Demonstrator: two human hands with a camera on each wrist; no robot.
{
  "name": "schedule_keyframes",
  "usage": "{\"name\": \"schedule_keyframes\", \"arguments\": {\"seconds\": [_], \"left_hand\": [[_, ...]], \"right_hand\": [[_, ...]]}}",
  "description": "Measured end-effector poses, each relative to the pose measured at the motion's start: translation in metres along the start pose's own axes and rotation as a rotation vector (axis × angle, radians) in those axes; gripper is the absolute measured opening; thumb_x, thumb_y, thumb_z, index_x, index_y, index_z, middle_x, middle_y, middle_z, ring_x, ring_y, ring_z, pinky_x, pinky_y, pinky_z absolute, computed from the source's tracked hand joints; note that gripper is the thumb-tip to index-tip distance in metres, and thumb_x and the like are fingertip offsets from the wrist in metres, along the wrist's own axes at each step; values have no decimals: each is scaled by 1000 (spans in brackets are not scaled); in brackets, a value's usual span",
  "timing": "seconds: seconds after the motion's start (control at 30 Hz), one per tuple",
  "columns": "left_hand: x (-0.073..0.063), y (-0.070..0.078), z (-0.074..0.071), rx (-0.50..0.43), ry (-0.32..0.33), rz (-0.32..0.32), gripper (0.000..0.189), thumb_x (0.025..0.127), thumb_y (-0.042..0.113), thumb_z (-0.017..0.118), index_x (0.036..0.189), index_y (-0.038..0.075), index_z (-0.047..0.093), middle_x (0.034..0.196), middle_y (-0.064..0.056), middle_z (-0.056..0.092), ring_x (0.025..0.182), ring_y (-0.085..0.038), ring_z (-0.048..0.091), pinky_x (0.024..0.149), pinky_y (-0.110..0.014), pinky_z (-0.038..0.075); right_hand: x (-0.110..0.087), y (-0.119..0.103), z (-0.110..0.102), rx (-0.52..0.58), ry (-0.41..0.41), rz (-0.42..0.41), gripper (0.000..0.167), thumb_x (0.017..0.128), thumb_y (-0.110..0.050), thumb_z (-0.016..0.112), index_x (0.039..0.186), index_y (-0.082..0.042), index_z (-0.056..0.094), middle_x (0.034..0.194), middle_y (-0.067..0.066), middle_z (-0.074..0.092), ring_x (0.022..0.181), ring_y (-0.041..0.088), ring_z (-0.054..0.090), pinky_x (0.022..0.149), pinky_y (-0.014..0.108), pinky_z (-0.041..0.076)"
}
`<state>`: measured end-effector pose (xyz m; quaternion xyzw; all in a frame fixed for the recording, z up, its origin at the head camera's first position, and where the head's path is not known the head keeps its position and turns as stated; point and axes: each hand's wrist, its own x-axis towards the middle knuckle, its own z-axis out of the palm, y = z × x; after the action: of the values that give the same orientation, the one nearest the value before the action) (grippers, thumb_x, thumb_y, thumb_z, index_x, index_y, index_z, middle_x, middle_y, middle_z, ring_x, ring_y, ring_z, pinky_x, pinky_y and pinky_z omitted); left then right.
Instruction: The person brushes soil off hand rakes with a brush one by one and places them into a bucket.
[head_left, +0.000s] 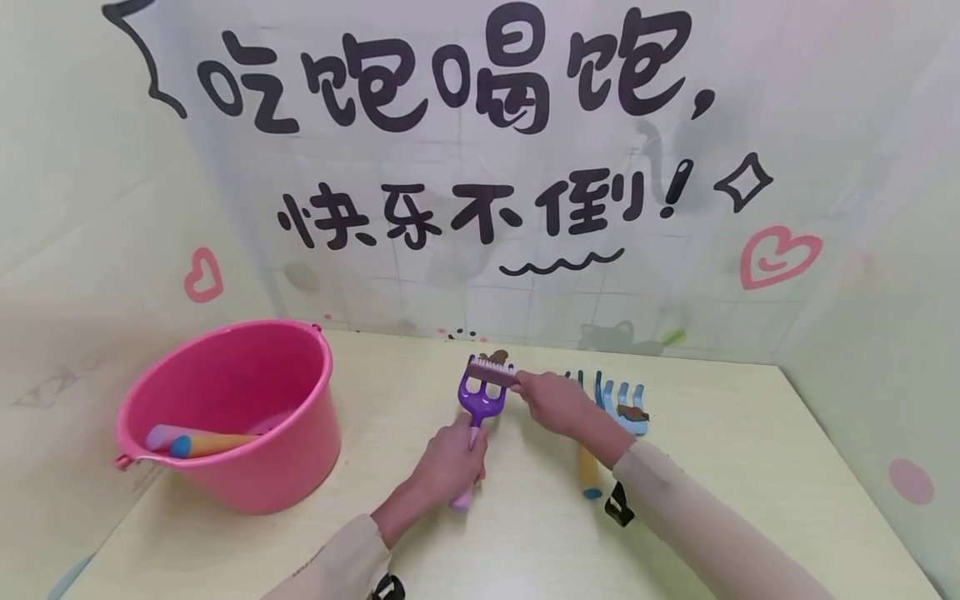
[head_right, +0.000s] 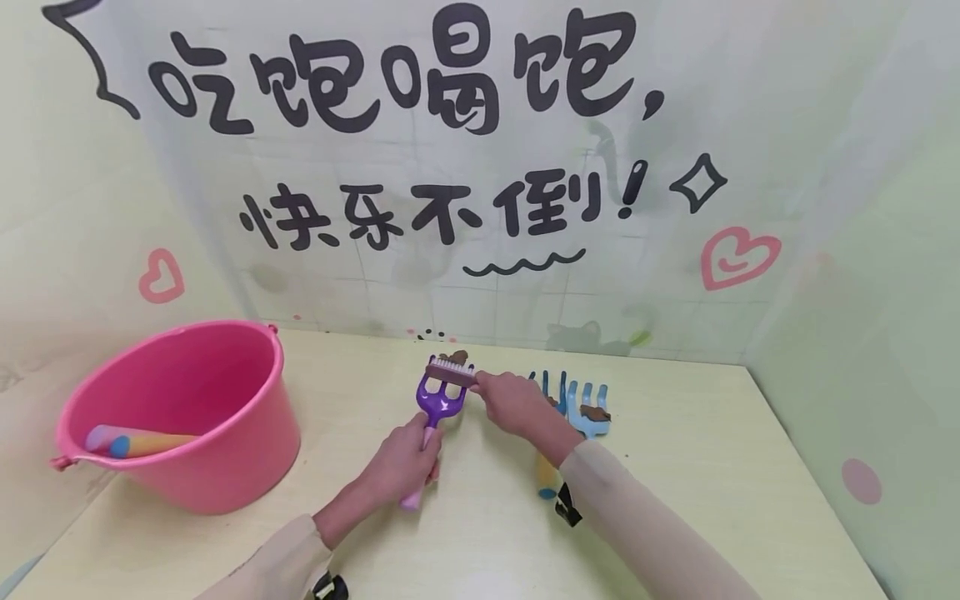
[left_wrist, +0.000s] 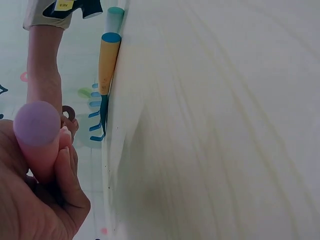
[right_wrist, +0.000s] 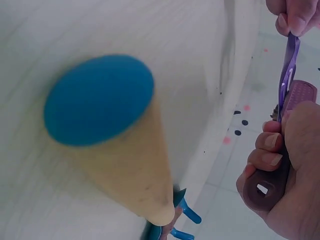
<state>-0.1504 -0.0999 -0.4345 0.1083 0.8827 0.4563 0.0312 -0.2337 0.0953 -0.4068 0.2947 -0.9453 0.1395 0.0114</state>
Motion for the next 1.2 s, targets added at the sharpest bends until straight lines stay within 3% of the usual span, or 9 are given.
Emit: {"name": "schedule_keyframes", "arguments": {"seconds": [0.37,1.2], "left_hand": [[0,3,-2,25,22,9,12,106,12,49,101,1,52,61,1,58,47,-14,58,42,-33,49],[1,8,-1,-9,-35,-18,13,108,12,48,101,2,50,60,-1,59,47,-15,59,45,-33,50]], "right_hand": [[5,5,-2,-86,31,16,20,109,-28,49,98,-13,57,68,-2,52,56,16,46,47,29,37],[1,19,1,-272,107,7,15,107,-30,52,102,-18,58,66,-8,51,52,13,42,49,27,37]]}}
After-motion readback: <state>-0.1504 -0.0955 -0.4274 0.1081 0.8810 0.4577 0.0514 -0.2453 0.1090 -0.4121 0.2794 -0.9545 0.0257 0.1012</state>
